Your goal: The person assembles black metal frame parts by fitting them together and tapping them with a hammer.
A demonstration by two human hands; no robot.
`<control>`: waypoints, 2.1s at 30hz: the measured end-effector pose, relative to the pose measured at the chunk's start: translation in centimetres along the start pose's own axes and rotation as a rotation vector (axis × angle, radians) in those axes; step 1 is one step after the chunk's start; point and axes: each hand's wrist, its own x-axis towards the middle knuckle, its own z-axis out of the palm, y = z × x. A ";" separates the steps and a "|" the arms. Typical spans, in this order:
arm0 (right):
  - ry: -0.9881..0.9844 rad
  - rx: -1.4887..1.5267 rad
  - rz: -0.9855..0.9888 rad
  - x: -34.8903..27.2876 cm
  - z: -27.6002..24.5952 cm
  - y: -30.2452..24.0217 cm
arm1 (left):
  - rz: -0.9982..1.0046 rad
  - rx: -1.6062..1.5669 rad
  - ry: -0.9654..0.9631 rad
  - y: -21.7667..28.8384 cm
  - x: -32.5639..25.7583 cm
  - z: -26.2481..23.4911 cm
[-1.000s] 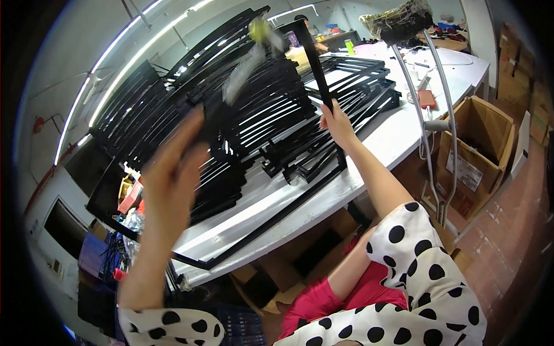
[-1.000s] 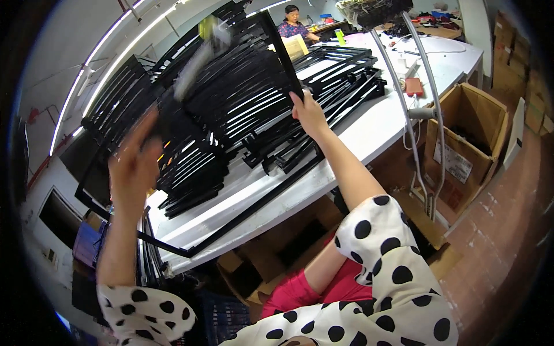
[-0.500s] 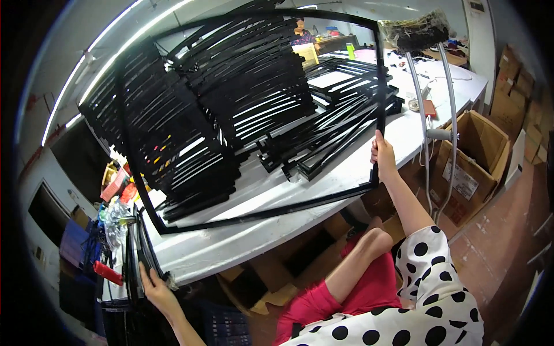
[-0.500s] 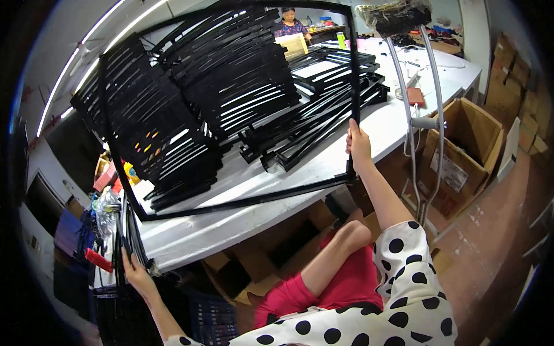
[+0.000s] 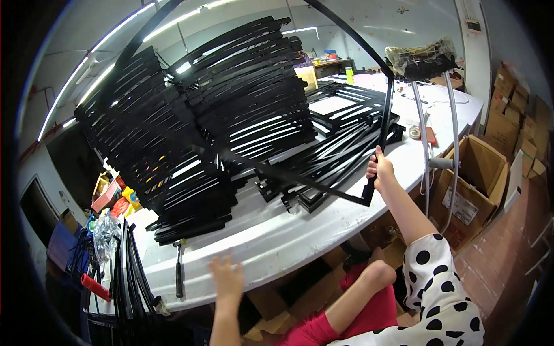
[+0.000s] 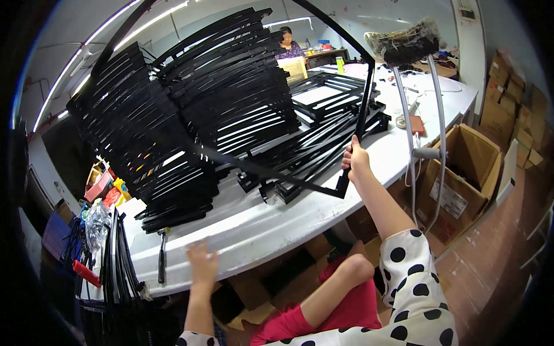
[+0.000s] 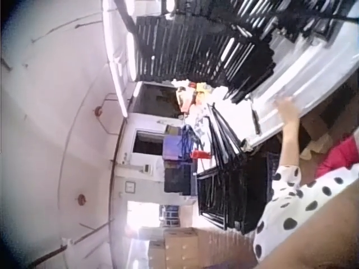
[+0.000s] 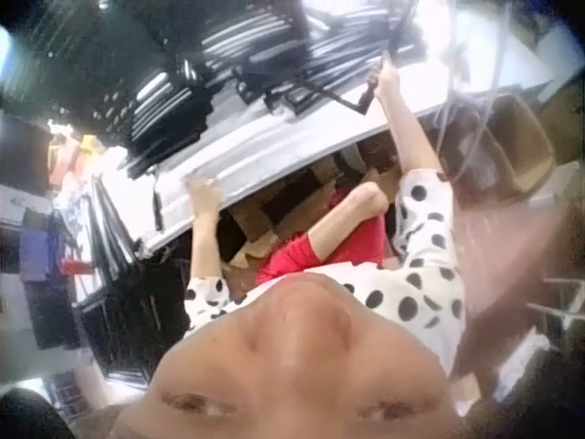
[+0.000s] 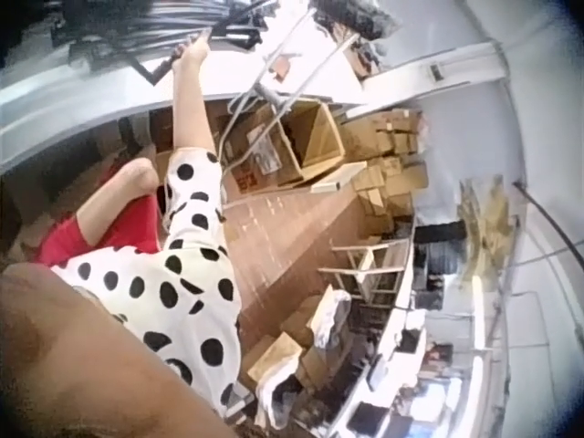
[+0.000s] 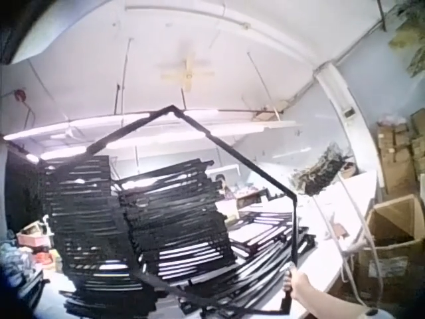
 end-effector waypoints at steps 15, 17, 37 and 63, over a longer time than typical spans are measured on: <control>0.173 0.481 -0.082 25.4 -0.8 -12.0 | 0.266 -0.178 -0.198 12.3 3.7 3.5; 0.210 0.467 -0.058 29.1 -0.4 -10.6 | 0.224 -0.132 -0.247 11.9 4.0 3.2; 0.311 -0.517 -0.024 43.4 6.7 -7.7 | 0.107 -0.006 -0.451 12.6 5.2 3.1; -0.730 -1.112 -0.336 6.4 6.7 7.1 | 0.126 0.027 -0.402 14.5 5.5 2.5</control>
